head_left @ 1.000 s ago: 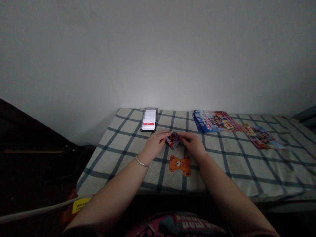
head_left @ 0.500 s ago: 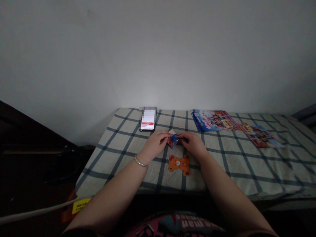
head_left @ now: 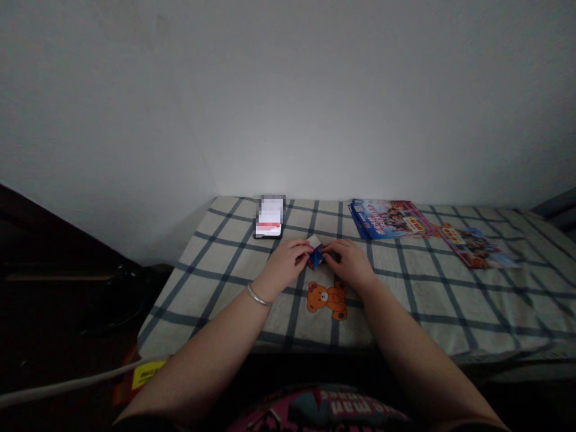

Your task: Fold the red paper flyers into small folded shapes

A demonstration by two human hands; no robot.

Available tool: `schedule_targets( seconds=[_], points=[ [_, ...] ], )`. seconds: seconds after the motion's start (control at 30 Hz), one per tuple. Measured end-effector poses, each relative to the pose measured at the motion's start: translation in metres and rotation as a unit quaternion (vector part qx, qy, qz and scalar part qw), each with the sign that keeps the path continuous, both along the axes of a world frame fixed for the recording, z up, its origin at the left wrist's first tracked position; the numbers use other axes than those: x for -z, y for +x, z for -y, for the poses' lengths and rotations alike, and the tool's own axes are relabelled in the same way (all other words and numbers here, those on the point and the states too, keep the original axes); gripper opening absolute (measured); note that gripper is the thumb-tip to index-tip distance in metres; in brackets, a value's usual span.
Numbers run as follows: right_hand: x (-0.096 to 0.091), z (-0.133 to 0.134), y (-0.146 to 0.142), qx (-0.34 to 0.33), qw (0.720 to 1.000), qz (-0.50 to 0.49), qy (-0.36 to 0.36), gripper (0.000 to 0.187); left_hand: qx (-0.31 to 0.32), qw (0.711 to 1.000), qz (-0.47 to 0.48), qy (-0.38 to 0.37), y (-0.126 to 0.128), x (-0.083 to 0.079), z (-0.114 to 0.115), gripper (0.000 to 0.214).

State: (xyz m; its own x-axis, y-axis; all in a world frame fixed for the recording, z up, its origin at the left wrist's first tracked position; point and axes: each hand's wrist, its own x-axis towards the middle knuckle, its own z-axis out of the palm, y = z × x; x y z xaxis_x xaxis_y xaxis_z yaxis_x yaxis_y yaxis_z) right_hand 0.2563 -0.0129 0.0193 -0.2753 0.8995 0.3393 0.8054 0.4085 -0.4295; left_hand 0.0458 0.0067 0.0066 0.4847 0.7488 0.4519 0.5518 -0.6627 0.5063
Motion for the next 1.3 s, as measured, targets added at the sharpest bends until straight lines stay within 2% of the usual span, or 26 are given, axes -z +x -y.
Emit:
schedule_targets(
  seconds=[0.23,0.4,0.83,1.07,1.3],
  points=[
    [0.001,0.002,-0.005,0.018,0.998,0.061,-0.003,0.036,-0.002,1.000,-0.020,0.014,0.001,-0.001,0.002,0.022],
    [0.002,0.003,-0.007,0.022,0.997,0.071,-0.004,0.041,0.002,0.999,-0.040,0.025,0.002,0.000,0.001,0.024],
    [0.002,0.000,-0.003,0.000,0.999,0.049,-0.006,0.036,0.000,0.990,-0.132,0.042,0.002,-0.009,0.008,0.029],
    [0.007,-0.003,-0.001,0.002,0.999,0.048,-0.010,0.035,-0.045,0.987,-0.144,0.049,0.010,-0.006,0.012,0.042],
    [0.009,-0.005,-0.001,0.006,0.999,0.053,-0.010,0.033,-0.064,0.982,-0.174,0.045,0.014,-0.008,0.016,0.038]
  ],
)
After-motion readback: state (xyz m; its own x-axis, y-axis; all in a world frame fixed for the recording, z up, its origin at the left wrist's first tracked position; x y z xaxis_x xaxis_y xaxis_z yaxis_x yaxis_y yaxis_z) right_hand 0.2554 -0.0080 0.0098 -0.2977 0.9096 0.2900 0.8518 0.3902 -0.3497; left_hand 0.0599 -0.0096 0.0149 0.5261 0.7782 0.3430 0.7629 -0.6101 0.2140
